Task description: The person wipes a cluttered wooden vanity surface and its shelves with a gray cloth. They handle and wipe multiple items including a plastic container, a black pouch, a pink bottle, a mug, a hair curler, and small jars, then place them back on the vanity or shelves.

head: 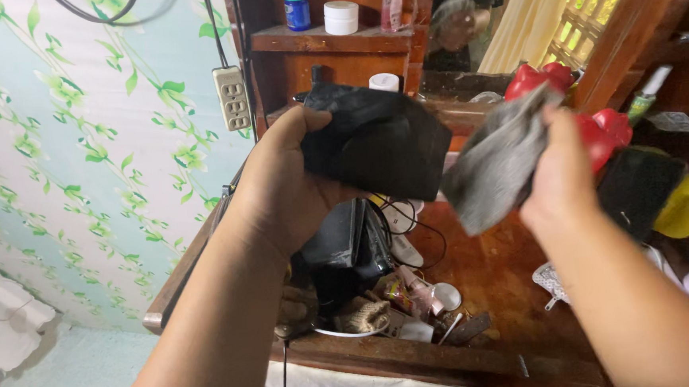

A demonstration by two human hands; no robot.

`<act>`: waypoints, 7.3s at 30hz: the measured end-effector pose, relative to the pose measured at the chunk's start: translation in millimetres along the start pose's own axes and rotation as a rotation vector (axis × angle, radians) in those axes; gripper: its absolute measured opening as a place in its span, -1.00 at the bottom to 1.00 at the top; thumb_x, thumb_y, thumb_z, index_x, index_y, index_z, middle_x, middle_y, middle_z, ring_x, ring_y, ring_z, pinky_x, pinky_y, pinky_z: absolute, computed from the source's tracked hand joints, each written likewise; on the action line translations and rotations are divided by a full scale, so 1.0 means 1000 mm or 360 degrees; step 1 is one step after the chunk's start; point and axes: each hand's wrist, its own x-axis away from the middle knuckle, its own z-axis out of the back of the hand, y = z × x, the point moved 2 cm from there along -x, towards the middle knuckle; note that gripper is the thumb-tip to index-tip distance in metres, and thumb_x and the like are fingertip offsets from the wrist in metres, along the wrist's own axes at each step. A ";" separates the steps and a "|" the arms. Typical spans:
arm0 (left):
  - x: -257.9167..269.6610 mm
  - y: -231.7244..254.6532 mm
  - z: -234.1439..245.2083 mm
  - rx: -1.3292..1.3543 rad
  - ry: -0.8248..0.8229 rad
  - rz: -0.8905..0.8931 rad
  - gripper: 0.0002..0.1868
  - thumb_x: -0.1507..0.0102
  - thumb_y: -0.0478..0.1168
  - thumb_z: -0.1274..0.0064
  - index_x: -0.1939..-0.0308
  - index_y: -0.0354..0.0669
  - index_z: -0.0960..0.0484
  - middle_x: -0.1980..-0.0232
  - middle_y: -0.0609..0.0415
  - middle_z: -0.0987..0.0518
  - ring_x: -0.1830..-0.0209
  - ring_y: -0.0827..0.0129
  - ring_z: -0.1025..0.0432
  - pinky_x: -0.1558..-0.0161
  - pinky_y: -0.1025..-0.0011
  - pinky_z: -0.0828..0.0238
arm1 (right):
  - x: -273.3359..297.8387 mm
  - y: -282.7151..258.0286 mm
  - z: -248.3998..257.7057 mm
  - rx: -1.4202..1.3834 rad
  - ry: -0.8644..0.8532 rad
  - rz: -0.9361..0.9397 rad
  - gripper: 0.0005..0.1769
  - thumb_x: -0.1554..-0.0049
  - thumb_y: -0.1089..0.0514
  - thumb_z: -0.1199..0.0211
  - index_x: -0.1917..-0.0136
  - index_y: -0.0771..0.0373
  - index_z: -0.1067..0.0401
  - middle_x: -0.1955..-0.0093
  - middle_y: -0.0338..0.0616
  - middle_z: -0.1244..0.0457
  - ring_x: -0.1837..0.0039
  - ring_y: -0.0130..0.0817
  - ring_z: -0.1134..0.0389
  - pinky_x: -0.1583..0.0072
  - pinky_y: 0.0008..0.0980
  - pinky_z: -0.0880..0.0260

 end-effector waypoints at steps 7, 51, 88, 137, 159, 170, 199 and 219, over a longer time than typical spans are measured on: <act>-0.012 -0.016 -0.012 -0.0978 -0.0041 -0.0158 -0.76 -0.23 -0.21 -0.10 0.06 -0.20 -0.69 0.21 0.10 -0.70 0.26 0.46 -0.53 0.16 0.45 -0.47 | 0.052 -0.060 -0.089 0.0783 -0.0890 0.0573 -0.31 -0.30 -0.34 -0.05 -0.54 0.04 -0.21 -0.30 -0.17 -0.32 -0.44 -0.32 -0.31 -0.46 -0.24 -0.21; -0.052 -0.065 -0.010 0.0151 0.0510 0.0146 -0.71 -0.43 -0.01 0.01 -0.10 -0.06 -0.43 0.25 0.01 -0.56 0.33 0.25 -0.47 0.19 0.27 -0.46 | 0.052 0.020 -0.061 0.1348 -0.0932 0.0354 -0.65 0.05 0.36 -0.32 -0.06 0.30 -0.50 0.12 -0.22 -0.36 0.04 -0.53 -0.37 0.00 -0.43 -0.39; -0.248 -0.247 0.005 -0.0391 0.1447 0.0346 -0.42 -0.20 0.00 -0.03 -0.18 -0.31 -0.51 -0.30 -0.12 -0.50 -0.18 0.06 -0.36 -0.07 0.12 -0.40 | -0.007 0.036 0.167 0.0518 0.0451 -0.0615 -0.48 0.05 0.08 -0.32 -0.17 0.24 -0.37 -0.08 0.00 -0.31 -0.11 -0.15 -0.38 -0.19 -0.13 -0.40; 0.013 -0.067 0.022 -0.0897 0.0538 -0.0228 -0.80 -0.29 -0.19 -0.03 0.04 -0.14 -0.54 0.28 0.19 -0.53 0.43 0.49 -0.48 0.45 0.53 -0.39 | 0.064 0.132 0.014 0.2845 -0.1049 -0.0449 -0.53 0.05 -0.18 -0.37 0.03 0.19 -0.63 0.03 0.07 -0.43 -0.07 -0.04 -0.46 -0.15 -0.13 -0.42; 0.000 -0.130 -0.014 -0.0938 0.0014 0.0342 -0.65 -0.40 -0.03 0.10 0.31 -0.25 -0.43 0.52 0.13 -0.45 0.63 0.45 -0.31 0.55 0.40 -0.28 | 0.080 0.073 0.075 0.1937 -0.0664 -0.0118 -0.41 0.03 0.01 -0.45 -0.24 0.24 -0.48 -0.12 -0.15 -0.39 -0.17 -0.25 -0.39 -0.18 -0.32 -0.32; -0.004 -0.148 -0.014 -0.1514 0.0125 -0.0046 -0.59 -0.44 0.03 0.17 0.24 -0.26 -0.51 0.39 -0.13 -0.60 0.42 0.17 -0.50 0.32 0.22 -0.45 | 0.083 0.009 0.028 0.0500 -0.0012 -0.0622 -0.68 -0.08 0.04 -0.23 -0.08 0.18 -0.52 0.04 -0.16 -0.41 0.02 -0.33 -0.42 -0.08 -0.25 -0.42; -0.009 -0.142 -0.063 -0.0718 0.0067 -0.0020 -0.72 -0.26 -0.11 -0.16 0.20 -0.32 -0.66 0.42 0.20 -0.58 0.49 0.61 -0.38 0.42 0.55 -0.32 | 0.090 -0.004 -0.002 0.0154 0.0160 -0.0790 -0.46 -0.12 -0.36 -0.14 -0.08 0.08 -0.50 0.01 -0.21 -0.42 -0.02 -0.32 -0.45 -0.14 -0.18 -0.46; -0.017 -0.158 -0.050 -0.0138 0.0281 0.0811 -0.75 -0.14 0.05 -0.15 0.39 -0.01 -0.63 0.58 0.36 -0.24 0.62 0.59 -0.09 0.46 0.50 -0.04 | 0.078 0.010 0.033 0.0197 0.0236 -0.0649 -0.68 -0.11 -0.01 -0.31 -0.08 0.17 -0.52 0.07 -0.19 -0.44 0.04 -0.29 -0.46 -0.03 -0.22 -0.47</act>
